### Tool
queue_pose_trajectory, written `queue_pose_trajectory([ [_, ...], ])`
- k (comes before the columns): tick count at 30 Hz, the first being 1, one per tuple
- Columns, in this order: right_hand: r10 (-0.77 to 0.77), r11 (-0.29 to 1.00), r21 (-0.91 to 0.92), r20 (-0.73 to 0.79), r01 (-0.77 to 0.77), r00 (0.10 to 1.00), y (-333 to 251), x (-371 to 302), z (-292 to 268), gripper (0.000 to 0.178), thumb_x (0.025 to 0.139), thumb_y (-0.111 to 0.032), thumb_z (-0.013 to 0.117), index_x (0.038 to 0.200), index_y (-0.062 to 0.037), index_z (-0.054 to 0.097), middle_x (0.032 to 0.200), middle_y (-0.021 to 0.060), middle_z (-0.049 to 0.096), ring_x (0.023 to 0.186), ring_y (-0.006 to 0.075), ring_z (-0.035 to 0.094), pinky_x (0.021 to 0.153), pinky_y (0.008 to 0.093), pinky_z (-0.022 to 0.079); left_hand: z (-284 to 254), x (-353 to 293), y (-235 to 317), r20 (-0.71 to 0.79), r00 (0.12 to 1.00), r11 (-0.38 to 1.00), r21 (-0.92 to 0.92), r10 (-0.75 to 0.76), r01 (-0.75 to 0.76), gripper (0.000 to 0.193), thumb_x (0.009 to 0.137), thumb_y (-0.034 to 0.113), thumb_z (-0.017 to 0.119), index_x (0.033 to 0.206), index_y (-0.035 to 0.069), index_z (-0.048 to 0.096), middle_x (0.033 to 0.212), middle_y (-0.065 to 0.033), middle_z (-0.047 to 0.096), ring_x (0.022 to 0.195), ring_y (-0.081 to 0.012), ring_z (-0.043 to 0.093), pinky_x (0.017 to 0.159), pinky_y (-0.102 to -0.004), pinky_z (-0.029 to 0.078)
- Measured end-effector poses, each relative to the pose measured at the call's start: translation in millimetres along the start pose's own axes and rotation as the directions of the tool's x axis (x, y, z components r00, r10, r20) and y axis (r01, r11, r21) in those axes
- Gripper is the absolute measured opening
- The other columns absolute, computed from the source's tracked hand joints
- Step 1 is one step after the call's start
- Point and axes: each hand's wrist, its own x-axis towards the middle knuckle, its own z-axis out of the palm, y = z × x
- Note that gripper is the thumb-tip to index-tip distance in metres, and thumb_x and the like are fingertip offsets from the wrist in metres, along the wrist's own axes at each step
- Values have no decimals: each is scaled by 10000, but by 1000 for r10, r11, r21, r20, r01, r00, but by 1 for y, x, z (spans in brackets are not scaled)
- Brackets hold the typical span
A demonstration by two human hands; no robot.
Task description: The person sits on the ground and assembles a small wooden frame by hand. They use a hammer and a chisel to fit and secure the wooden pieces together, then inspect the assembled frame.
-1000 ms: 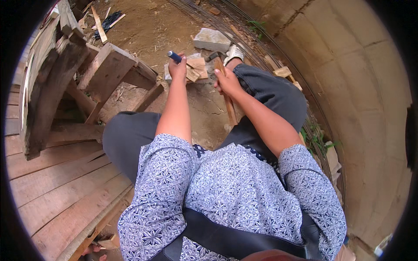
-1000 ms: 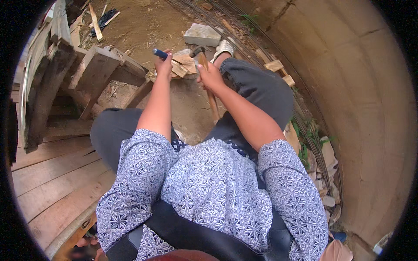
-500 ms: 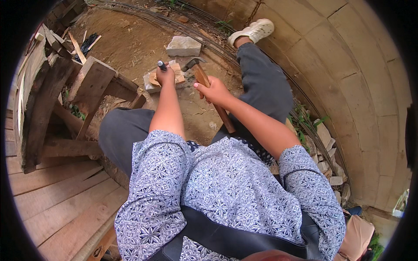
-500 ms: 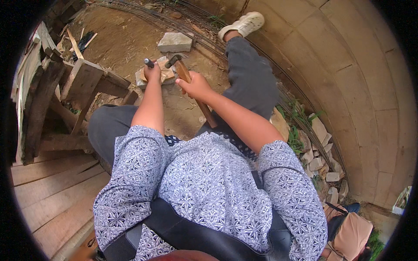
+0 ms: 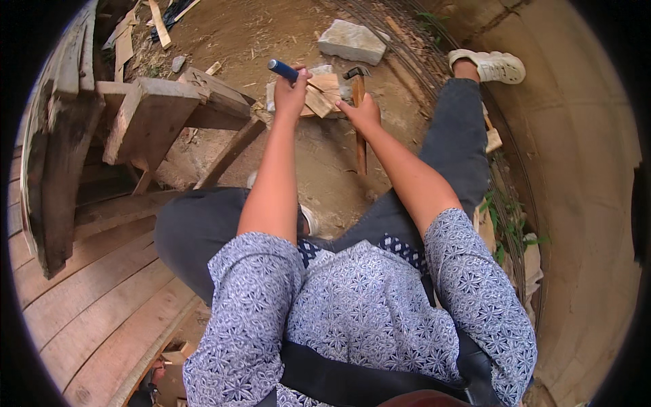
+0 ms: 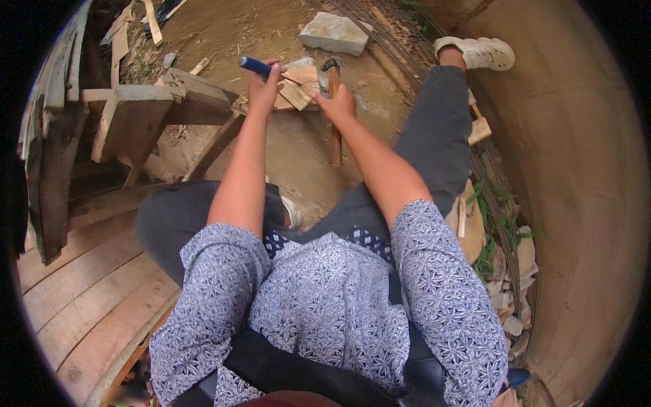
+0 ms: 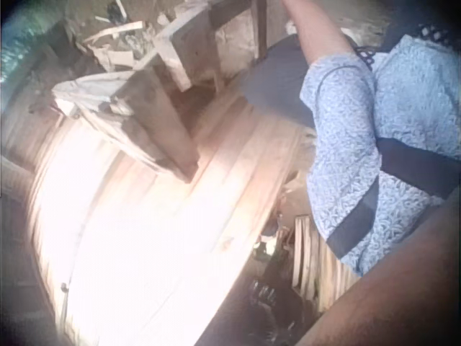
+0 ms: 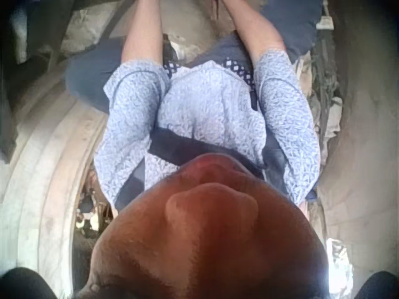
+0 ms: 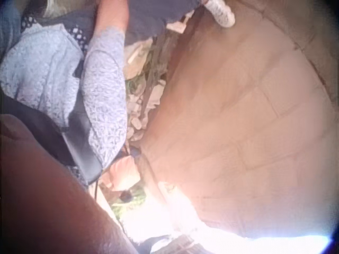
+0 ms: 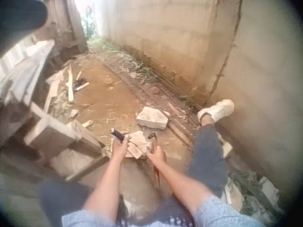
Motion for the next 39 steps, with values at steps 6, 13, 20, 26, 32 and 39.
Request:
queue_pose_trajectory([
  [6,53,996,70,-43,-49,998,11,10,46,730,632,-486,899,1000,61,585,999,245,667,959,390,661,835,449,521,8,14,-5,-177,981,991,-121,-75,53,334,1006,321,600,1178,47,516,991,-91,658,869,-180,648,750,-318,571],
  [13,85,981,176,-33,-77,996,11,6,55,746,646,-520,889,1033,43,590,994,224,680,934,357,677,828,439,528,25,29,21,-487,863,981,-57,135,-185,310,1012,260,576,1091,-38,535,942,-135,679,844,-191,704,721,-350,539],
  [20,85,969,226,57,-96,995,9,11,50,771,648,-546,883,1064,32,588,1016,214,683,943,338,682,840,426,530,-29,60,-20,-240,971,674,719,10,171,429,938,365,575,1077,-40,600,1080,-290,635,1021,-467,617,881,-519,483],
  [26,149,958,227,135,-177,980,13,10,47,823,640,-553,878,1083,61,553,1063,254,662,1009,382,666,867,437,524,-45,53,-62,-144,981,572,797,-131,193,418,933,353,579,1143,-6,614,1200,-303,573,1103,-474,586,963,-510,464],
  [32,156,981,94,124,-168,980,32,-16,46,783,641,-559,886,1057,28,578,1013,189,692,933,282,687,834,391,532,-39,21,-60,-157,984,529,830,-89,180,429,933,350,591,1165,-11,615,1310,-280,514,1175,-458,556,1010,-478,449],
  [39,194,962,182,73,-204,978,26,-37,31,824,625,-587,874,1044,52,565,996,245,681,939,369,687,830,431,533,14,-45,-35,-193,969,362,924,155,126,682,802,590,705,1109,-10,604,1218,-195,514,1169,-383,493,963,-521,415],
])
